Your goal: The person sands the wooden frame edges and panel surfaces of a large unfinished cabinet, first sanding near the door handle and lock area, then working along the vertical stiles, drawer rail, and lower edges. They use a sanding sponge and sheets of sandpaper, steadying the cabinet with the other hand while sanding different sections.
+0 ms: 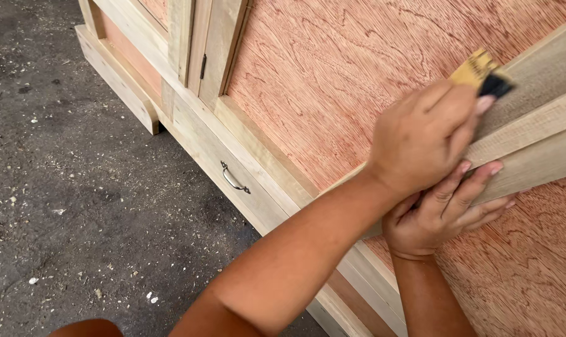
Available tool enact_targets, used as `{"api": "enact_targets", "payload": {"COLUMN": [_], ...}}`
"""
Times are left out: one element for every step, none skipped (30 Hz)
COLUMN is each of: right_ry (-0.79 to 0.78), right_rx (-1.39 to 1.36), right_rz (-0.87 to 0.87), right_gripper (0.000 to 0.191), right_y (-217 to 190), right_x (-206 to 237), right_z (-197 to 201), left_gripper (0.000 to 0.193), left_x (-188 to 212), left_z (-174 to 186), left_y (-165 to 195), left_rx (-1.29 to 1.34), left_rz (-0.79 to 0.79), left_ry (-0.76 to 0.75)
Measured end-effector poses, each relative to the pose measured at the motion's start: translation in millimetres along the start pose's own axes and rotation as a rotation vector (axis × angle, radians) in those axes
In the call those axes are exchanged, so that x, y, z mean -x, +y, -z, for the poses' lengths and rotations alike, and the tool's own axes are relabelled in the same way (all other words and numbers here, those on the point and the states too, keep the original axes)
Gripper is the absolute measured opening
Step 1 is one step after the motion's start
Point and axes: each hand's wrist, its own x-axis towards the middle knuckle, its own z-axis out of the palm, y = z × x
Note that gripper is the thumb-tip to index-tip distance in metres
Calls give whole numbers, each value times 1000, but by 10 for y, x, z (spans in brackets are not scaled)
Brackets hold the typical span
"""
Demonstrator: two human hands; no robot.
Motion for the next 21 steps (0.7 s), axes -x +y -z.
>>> {"api": "enact_targets", "payload": {"right_ry": [-6,-17,-38,-49,-62,-57,-50,-46,-49,-50,-52,-52,-52,-52,-50,-50,-49,-55,-58,-61,-57], "right_rx": [23,47,60,73,91,93,95,98,96,93,89,92,97,103,101,98,93,97,102,108,109], "right_rz": [-14,-25,-28,-31,-33,-19,-4,11,5,-1,-6,-4,-1,1,3,3,4,-4,-12,-18,-15], "right_gripper": [65,63,63,62,62,62,61,61,61,61,61,61,62,62,62,62,62,63,65,66,65], "right_y": [4,10,15,21,25,27,30,31,31,31,31,30,31,31,32,30,30,29,27,28,27], "right_x": [4,6,7,4,2,1,0,1,3,4,8,9,11,13,14,17,19,22,25,29,33], "right_z": [-7,-9,-9,-10,-7,-4,0,3,5,5,3,1,-1,-3,-4,-7,-8,-9,-11,-12,-14], "left_gripper": [16,17,17,14,16,13,14,18,15,13,13,14,12,12,13,15,19,23,27,32,32], "left_x": [-26,-10,79,201,357,512,662,777,873,913,938,914,878,808,740,665,597,546,512,503,510], "left_z": [-8,16,124,275,478,699,925,1144,1328,1491,1605,1701,1757,1801,1826,1848,1866,1879,1891,1894,1890], "left_y": [-9,-20,-79,-142,-235,-328,-425,-525,-604,-691,-745,-813,-856,-906,-946,-987,-1023,-1054,-1082,-1094,-1085], "left_rx": [-2,-3,-6,0,6,-106,-133,-210,-264,-319,-435,-548,-580,-610,-581,-553,-523,-517,-509,-501,-490], "left_rz": [19,38,21,-12,-44,63,53,48,81,111,166,219,156,92,31,-29,-91,-120,-152,-183,-148], "left_ry": [-12,-24,-18,-11,-4,-177,-266,-403,-427,-450,-364,-277,-197,-117,-217,-317,-417,-454,-490,-523,-504]}}
